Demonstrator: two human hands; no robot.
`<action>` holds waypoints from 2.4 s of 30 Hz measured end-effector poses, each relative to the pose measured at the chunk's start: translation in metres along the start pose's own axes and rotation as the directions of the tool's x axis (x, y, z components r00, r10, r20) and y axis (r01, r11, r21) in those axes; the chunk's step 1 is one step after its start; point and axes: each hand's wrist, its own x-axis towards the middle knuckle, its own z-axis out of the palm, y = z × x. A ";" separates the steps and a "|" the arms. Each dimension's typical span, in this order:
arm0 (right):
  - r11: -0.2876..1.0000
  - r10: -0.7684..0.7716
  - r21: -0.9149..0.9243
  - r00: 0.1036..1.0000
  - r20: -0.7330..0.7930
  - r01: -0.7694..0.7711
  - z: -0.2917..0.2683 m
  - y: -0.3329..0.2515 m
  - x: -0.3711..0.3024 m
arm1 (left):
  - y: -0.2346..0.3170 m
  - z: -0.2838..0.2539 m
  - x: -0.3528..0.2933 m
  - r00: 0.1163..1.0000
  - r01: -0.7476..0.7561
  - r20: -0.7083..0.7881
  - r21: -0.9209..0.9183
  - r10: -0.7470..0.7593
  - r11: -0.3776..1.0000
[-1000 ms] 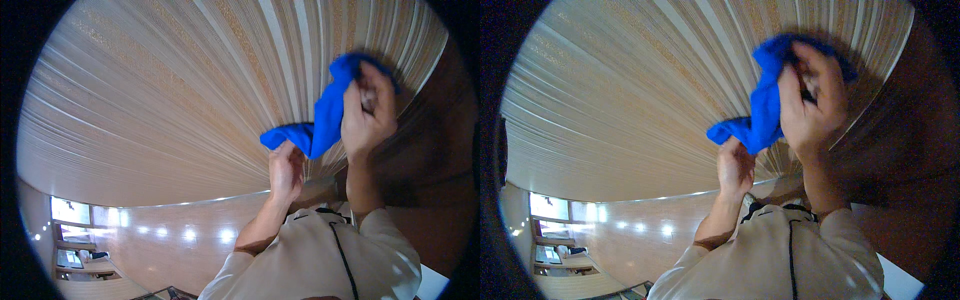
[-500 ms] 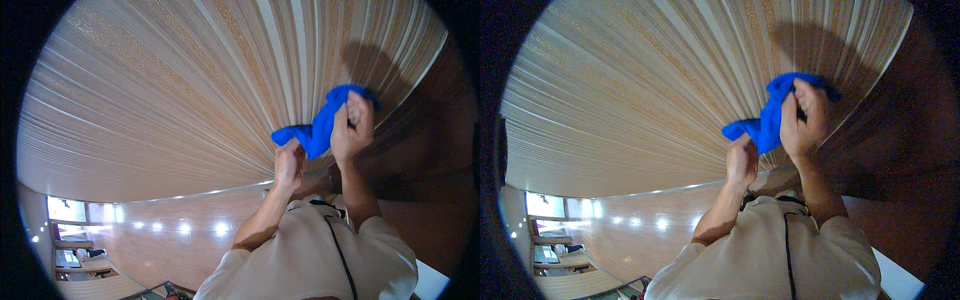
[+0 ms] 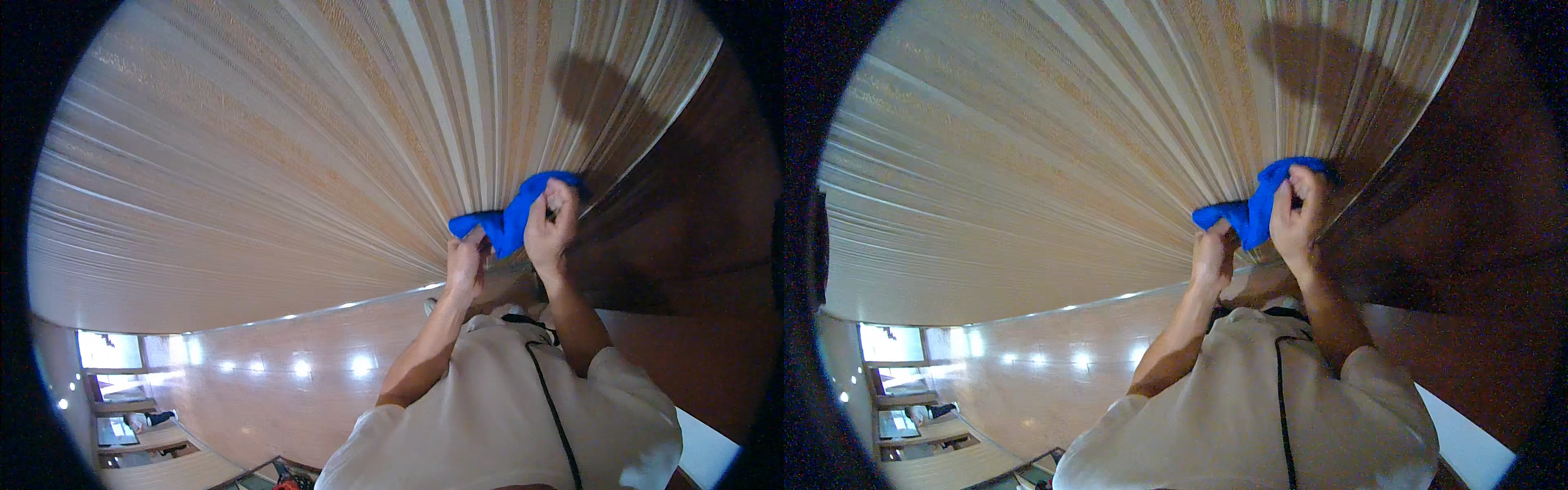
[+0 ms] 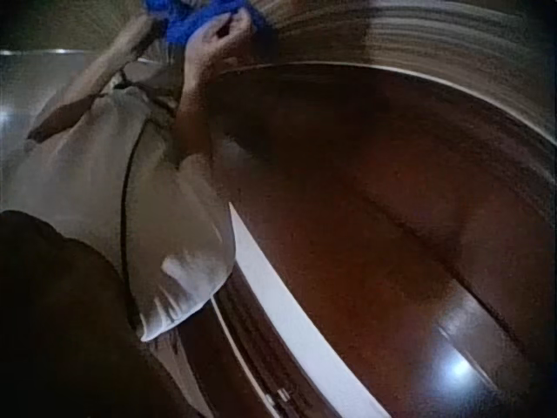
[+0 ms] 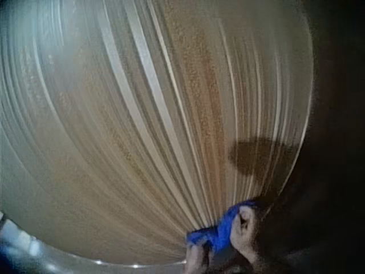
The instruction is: The person wipes a light-colored striped wall and an adjacent dark wood surface with a blue cloth. They move the cloth in repeated strokes across the wall and then along the wood paneling, covering different areas.
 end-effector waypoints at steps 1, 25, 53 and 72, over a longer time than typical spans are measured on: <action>1.000 0.009 0.028 1.000 0.020 -0.009 0.001 0.000 0.004 | 0.000 0.001 0.000 0.990 -0.070 0.125 -0.022 0.072 0.997; 0.989 -0.026 0.147 0.962 0.272 -0.015 0.044 0.038 -0.078 | -0.050 -0.063 0.036 0.989 0.024 -0.143 -0.111 -0.040 0.994; 0.973 -0.171 0.166 0.983 0.069 0.158 0.057 -0.052 -0.027 | 0.050 -0.052 -0.014 0.984 -0.114 0.109 -0.210 0.139 0.971; 0.941 -0.102 0.297 0.974 -0.200 0.160 0.055 -0.129 0.053 | 0.124 -0.019 -0.081 0.895 -0.318 0.250 -0.227 0.370 0.921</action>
